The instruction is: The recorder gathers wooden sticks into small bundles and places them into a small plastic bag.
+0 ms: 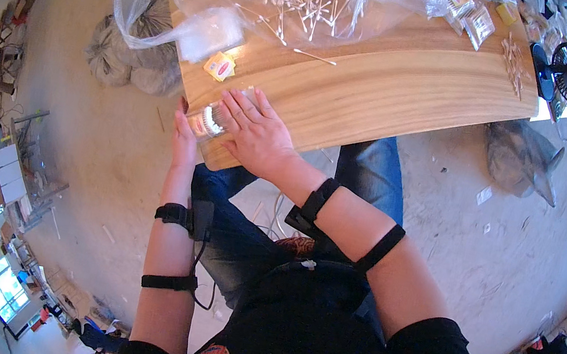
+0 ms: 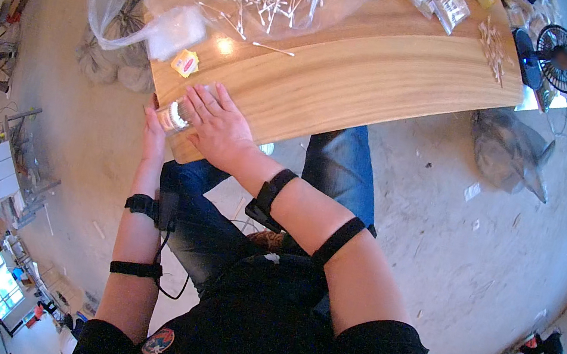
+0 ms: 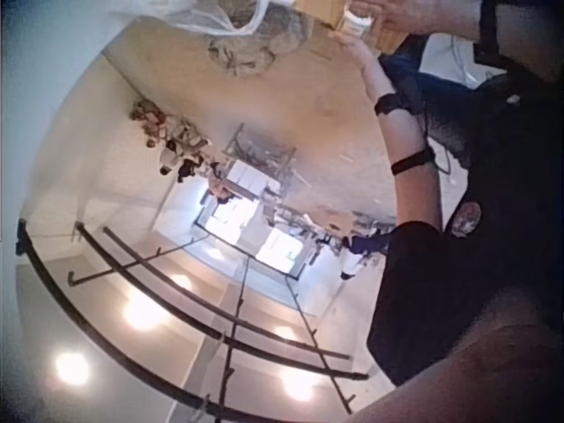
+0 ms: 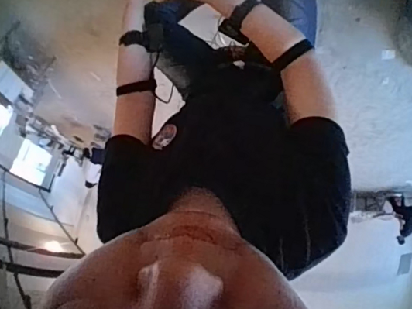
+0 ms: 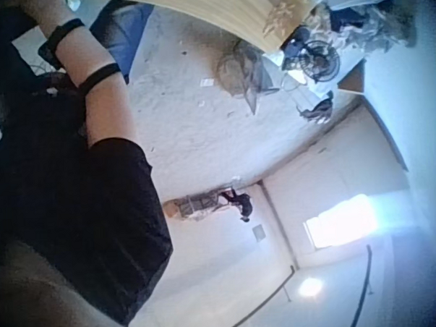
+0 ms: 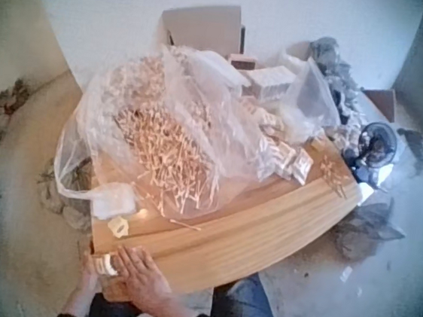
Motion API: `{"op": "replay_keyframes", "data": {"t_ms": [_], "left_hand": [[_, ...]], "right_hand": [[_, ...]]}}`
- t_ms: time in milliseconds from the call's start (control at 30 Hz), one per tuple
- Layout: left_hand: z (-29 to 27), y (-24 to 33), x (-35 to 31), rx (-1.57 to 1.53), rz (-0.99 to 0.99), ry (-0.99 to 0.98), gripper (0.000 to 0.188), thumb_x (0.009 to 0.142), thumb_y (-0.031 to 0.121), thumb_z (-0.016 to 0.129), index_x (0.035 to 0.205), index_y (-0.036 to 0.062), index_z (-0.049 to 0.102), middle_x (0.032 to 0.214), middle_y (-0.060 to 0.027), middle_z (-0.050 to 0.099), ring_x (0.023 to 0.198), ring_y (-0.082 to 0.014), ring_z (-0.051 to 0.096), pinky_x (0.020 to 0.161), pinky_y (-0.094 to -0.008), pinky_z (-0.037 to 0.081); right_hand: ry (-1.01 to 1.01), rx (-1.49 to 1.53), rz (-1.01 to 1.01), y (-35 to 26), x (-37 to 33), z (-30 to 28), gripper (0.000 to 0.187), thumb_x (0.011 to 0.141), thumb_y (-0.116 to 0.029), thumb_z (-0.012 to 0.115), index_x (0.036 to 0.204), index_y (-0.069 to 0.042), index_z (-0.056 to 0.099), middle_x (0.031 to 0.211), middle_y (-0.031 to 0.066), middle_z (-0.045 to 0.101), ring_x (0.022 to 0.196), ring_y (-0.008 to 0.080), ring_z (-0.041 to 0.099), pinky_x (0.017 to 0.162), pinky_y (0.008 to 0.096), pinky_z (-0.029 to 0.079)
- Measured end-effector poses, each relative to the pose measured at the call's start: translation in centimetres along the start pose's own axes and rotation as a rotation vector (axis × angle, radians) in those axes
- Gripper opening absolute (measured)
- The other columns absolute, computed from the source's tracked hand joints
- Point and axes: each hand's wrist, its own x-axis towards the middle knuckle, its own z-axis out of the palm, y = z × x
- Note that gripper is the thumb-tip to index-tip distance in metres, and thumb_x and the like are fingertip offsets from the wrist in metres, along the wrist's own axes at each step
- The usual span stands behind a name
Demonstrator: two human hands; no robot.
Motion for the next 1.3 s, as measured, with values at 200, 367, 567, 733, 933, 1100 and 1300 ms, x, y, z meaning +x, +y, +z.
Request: {"op": "replay_keyframes", "data": {"t_ms": [200, 367, 567, 733, 933, 1100, 1300], "left_hand": [[-0.9, 0.2, -0.4, -0.009, -0.087, 0.143, 0.063, 0.104, 0.049, 0.028, 0.136, -0.0031, 0.047, 0.128, -0.0167, 0.057, 0.114, -0.0223, 0.056, 0.099, -0.0337, 0.042], [-2.1, -0.4, -0.4, 0.107, -0.026, 0.325, 0.054, 0.103, 0.045, 0.038, 0.112, -0.0031, 0.062, 0.104, -0.0153, 0.067, 0.093, -0.023, 0.064, 0.083, -0.0359, 0.049], [-0.8, 3.3, -1.1, 0.347, -0.185, 0.28, 0.052, 0.101, 0.047, 0.042, 0.108, -0.0001, 0.064, 0.096, -0.0147, 0.068, 0.089, -0.023, 0.064, 0.08, -0.0351, 0.048], [-1.4, 1.6, -0.6, 0.293, -0.02, 0.365, 0.049, 0.1, 0.044, 0.046, 0.089, -0.0007, 0.062, 0.08, -0.0193, 0.065, 0.074, -0.0331, 0.063, 0.069, -0.0426, 0.047], [-0.1, 1.0, -0.3, 0.332, -0.006, 0.408, 0.047, 0.1, 0.042, 0.046, 0.083, -0.0002, 0.06, 0.08, -0.0219, 0.064, 0.074, -0.0382, 0.061, 0.066, -0.0461, 0.046], [0.2, 0.1, -0.5, 0.284, 0.081, 0.439, 0.045, 0.101, 0.039, 0.046, 0.081, 0.0001, 0.057, 0.077, -0.0221, 0.062, 0.072, -0.0394, 0.06, 0.065, -0.0471, 0.045], [0.2, -0.2, -0.6, 0.252, 0.151, 0.428, 0.043, 0.101, 0.037, 0.047, 0.082, -0.0002, 0.057, 0.076, -0.0217, 0.062, 0.072, -0.0392, 0.06, 0.064, -0.046, 0.045]], "right_hand": [[0.044, 0.031, 0.052, 2.3, -1.0, -1.6, 0.073, 0.087, -0.042, 0.06, 0.143, -0.001, 0.039, 0.152, 0.0126, 0.036, 0.143, 0.0269, 0.029, 0.119, 0.0445, 0.017], [0.028, -0.022, 0.045, 1.6, 0.3, -1.8, 0.07, 0.089, -0.043, 0.056, 0.144, -0.002, 0.039, 0.154, 0.0108, 0.034, 0.144, 0.0248, 0.026, 0.119, 0.0489, 0.013], [-0.001, -0.116, 0.037, 1.6, 0.7, -0.6, 0.062, 0.093, -0.039, 0.052, 0.144, -0.006, 0.041, 0.154, 0.0064, 0.034, 0.145, 0.0222, 0.026, 0.118, 0.0521, 0.012], [-0.024, -0.062, 0.047, 1.2, 1.1, -0.8, 0.061, 0.095, -0.039, 0.049, 0.146, -0.007, 0.039, 0.155, 0.0053, 0.032, 0.146, 0.0213, 0.023, 0.119, 0.0516, 0.011], [-0.054, -0.158, 0.031, 0.1, 1.0, -0.5, 0.069, 0.093, -0.046, 0.049, 0.146, -0.003, 0.037, 0.156, 0.0093, 0.031, 0.146, 0.0235, 0.022, 0.119, 0.0525, 0.011], [-0.137, -0.145, 0.016, -2.1, 1.4, 0.4, 0.075, 0.093, -0.05, 0.048, 0.146, 0.001, 0.034, 0.157, 0.014, 0.026, 0.148, 0.0259, 0.017, 0.119, 0.0526, 0.007], [-0.148, -0.141, 0.021, -2.9, 1.7, 1.0, 0.078, 0.092, -0.052, 0.048, 0.146, 0.002, 0.033, 0.157, 0.0155, 0.024, 0.148, 0.0259, 0.017, 0.119, 0.0523, 0.007]]}}
